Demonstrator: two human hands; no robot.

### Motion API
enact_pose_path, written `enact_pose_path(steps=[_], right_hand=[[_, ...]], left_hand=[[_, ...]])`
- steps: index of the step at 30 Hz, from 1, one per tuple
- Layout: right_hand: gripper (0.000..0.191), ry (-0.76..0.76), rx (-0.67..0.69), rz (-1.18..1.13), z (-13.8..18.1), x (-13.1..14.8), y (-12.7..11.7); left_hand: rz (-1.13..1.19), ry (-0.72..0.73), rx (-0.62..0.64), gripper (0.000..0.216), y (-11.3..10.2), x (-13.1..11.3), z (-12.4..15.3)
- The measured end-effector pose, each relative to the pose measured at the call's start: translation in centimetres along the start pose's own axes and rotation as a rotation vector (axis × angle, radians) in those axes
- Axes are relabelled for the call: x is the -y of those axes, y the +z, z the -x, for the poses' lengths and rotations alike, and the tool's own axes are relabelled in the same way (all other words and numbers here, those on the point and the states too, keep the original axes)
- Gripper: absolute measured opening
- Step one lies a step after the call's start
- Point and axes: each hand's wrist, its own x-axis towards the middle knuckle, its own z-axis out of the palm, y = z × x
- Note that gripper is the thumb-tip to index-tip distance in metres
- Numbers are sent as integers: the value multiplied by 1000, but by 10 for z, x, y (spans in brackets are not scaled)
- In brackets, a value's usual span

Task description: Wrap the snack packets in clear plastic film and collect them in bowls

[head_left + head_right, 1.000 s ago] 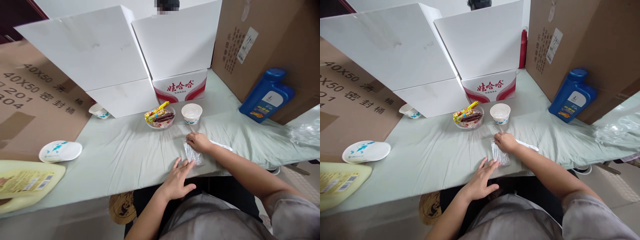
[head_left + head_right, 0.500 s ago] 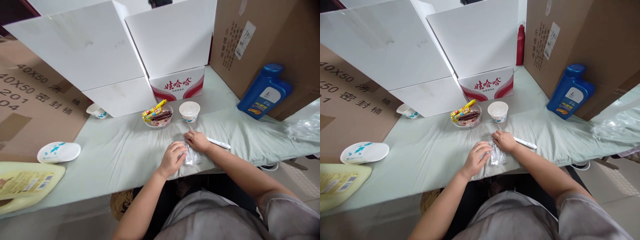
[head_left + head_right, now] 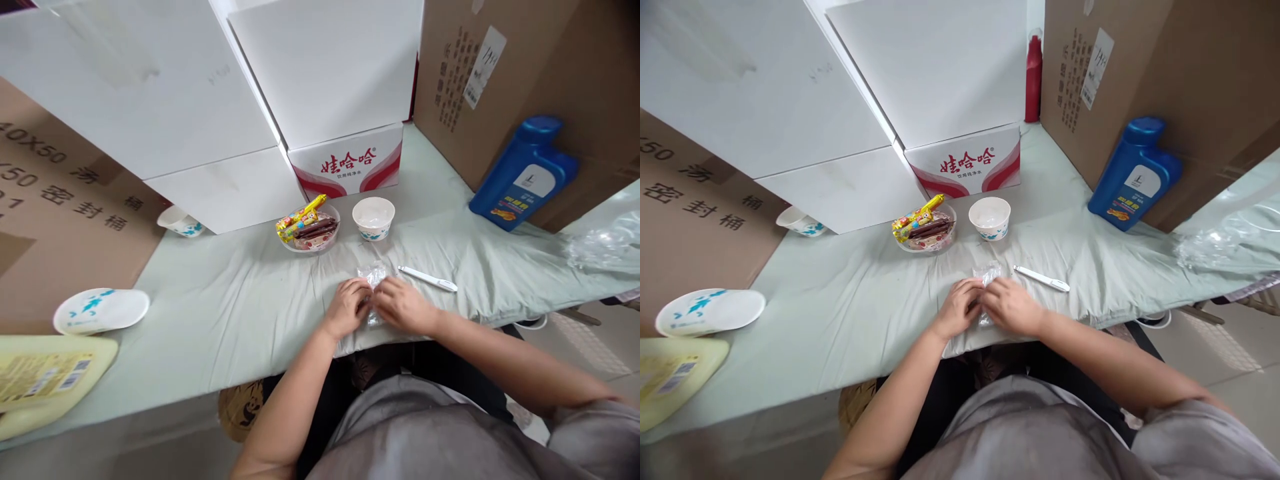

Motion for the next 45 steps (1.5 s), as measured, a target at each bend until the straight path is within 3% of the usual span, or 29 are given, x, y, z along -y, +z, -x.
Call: enact_pose_path(steps=[4,8,13,18,23,26,29,33,36,39,42,45], right_hand=[[25,-49,89,-46,51,32,5],[22,10,4,-96,69,35,3],[34,93,-21,-63,58,27,8],[17,40,-10,-75,61,35,15],[16,82,-28,-246,49,35,-4],[18,211,-2,-307,29,20,-13],[20,415,36,-209,6,0,-11],[23,543,144,-1,-15,-16,4],[28,566,190,115,-21,-15,16],[30,565,200,162,-21,-15,18],[26,570,122,211,-20,-23,9],[22,508,-85,234,-14,-30,-1]], left_hand=[[-72,0,49,29,0,-1,-1],[-105,1,73,29,-1,-5,-1],[-70,9,60,24,-4,-9,0],[-34,36,21,17,-4,-8,2],[-9,40,29,15,-2,-5,2],[37,35,28,31,0,-1,4],[56,8,-30,59,4,4,7],[17,10,-70,78,8,9,9],[23,16,-56,74,7,8,8],[-4,30,-13,56,4,4,5],[-59,16,-14,42,3,1,3],[-73,-11,-37,41,3,-1,3]])
